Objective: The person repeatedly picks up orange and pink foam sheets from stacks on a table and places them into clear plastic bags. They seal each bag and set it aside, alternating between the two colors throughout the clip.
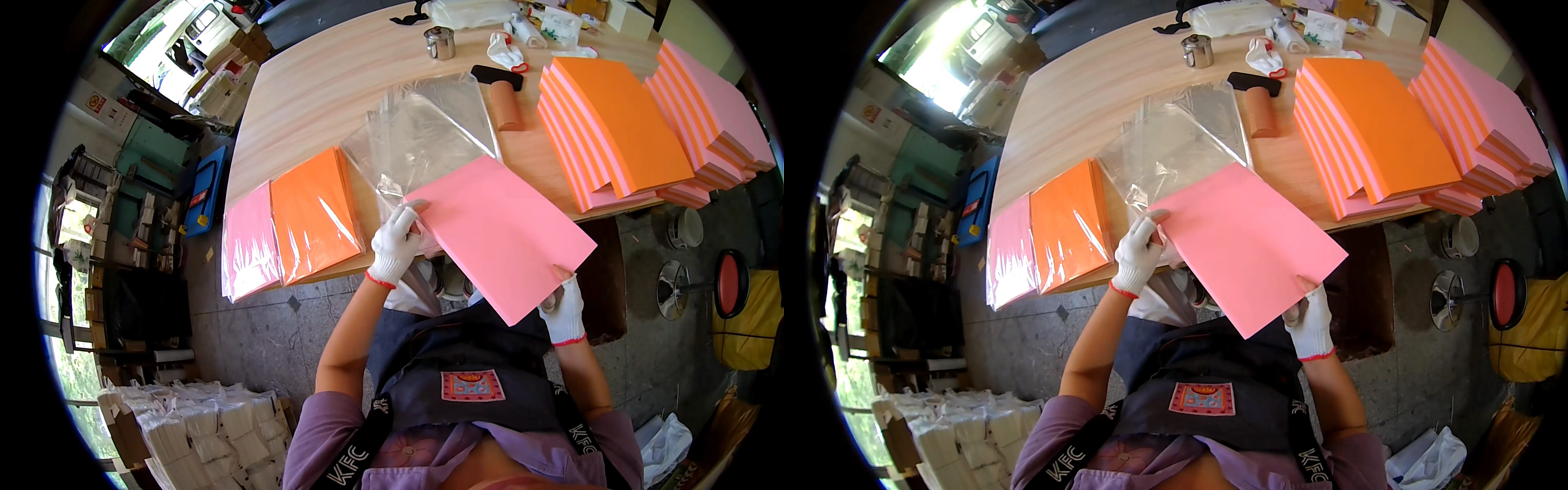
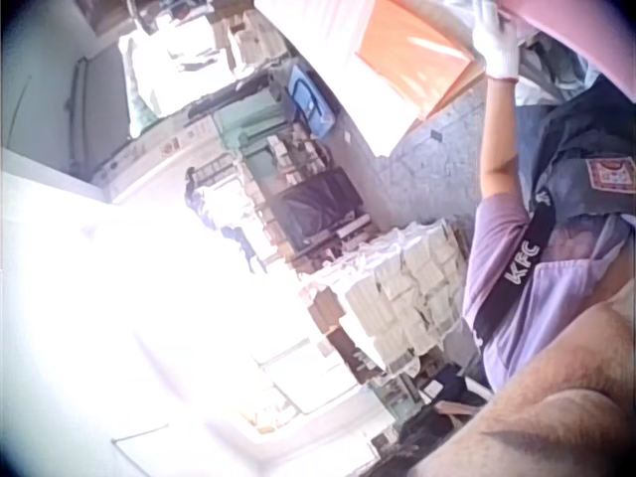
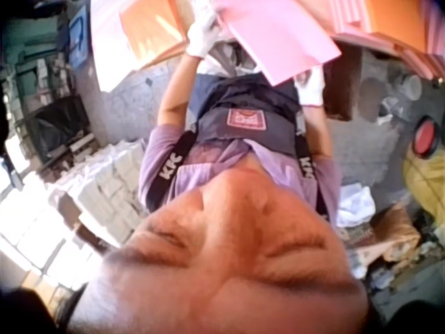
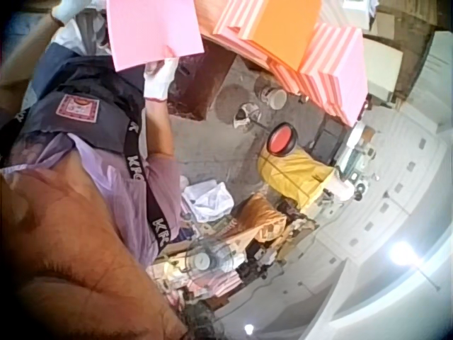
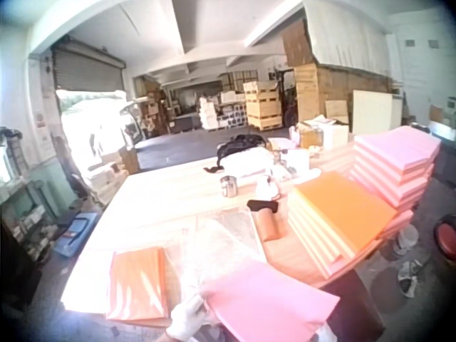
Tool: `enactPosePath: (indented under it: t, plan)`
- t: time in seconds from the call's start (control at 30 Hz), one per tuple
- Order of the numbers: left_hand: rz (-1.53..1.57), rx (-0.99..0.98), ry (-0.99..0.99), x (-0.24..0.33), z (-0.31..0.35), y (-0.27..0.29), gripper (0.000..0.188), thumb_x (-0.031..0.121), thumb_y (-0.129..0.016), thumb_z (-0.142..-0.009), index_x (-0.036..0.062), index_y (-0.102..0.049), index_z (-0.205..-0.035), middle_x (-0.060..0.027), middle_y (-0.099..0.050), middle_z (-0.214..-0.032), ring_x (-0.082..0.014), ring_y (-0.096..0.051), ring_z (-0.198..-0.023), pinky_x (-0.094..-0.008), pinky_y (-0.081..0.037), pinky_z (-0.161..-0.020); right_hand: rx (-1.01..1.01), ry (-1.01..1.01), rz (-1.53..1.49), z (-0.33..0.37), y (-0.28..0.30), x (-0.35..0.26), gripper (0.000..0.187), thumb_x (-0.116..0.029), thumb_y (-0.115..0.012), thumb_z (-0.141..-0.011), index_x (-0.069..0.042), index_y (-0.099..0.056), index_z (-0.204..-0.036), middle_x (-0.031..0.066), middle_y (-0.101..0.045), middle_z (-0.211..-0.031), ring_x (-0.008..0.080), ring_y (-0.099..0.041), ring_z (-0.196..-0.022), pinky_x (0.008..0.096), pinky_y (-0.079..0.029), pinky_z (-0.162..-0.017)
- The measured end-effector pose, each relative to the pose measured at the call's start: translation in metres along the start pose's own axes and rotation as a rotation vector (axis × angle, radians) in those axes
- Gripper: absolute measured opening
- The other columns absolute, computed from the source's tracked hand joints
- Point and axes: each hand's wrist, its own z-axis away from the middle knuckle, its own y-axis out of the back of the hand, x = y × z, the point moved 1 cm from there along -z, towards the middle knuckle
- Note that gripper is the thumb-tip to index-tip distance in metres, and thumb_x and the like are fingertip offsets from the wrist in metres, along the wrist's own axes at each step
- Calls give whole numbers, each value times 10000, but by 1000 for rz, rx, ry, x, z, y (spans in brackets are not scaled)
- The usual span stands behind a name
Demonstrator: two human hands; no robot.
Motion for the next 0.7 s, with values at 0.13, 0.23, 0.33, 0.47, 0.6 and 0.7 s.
enactPosePath:
  t: [0.13, 0.23, 0.33, 0.47, 0.6, 0.7]
  plan:
    - [335, 216, 274, 9, 31, -24, 547, -68, -591, -728, 97, -453, -1231, -75, -624, -937, -184, -595, -654, -280, -495, -574, -70, 35, -48, -4, 8, 19, 125, -180, -523, -900, -141, -530, -1019, -10, -533, -624, 78, -424, -370, 187, -309, -313]
    - [732, 497, 625, -6, 50, -56, 657, -57, -585, -769, 93, -304, -1344, -65, -596, -857, -119, -553, -616, -239, -476, -557, 80, 24, 71, -4, -14, 24, 165, -175, -534, -888, -128, -531, -1046, -8, -547, -658, 76, -422, -371, 186, -316, -320]
    - [1097, 468, 934, 20, 40, -47, 373, -20, -485, -849, 31, -460, -1217, -27, -603, -808, -77, -542, -576, -206, -447, -500, 121, 22, 128, -10, -21, 23, 198, -159, -548, -875, -129, -528, -1069, -6, -551, -665, 74, -424, -378, 184, -318, -322]
    - [1122, 338, 999, 4, 38, -50, 246, 10, -398, -899, 25, -615, -1015, -29, -605, -702, -81, -538, -520, -223, -428, -446, 98, 12, 152, -34, -22, 31, 229, -130, -573, -857, -135, -524, -1080, -6, -546, -666, 76, -426, -389, 191, -315, -330]
    - [1023, 100, 955, -10, 61, -51, 245, 52, -426, -917, 30, -614, -1072, -12, -604, -706, -91, -547, -540, -221, -434, -480, 141, 6, 185, -52, -38, 37, 246, -120, -592, -848, -125, -517, -1083, -6, -538, -673, 84, -425, -397, 210, -328, -354]
    - [905, 45, 946, 1, 66, -57, 240, 39, -414, -909, 5, -606, -1049, -31, -610, -683, -99, -557, -498, -218, -438, -447, 44, 114, 211, -72, -30, 52, 197, -122, -575, -864, -88, -516, -1049, 7, -517, -623, 97, -419, -383, 235, -328, -349]
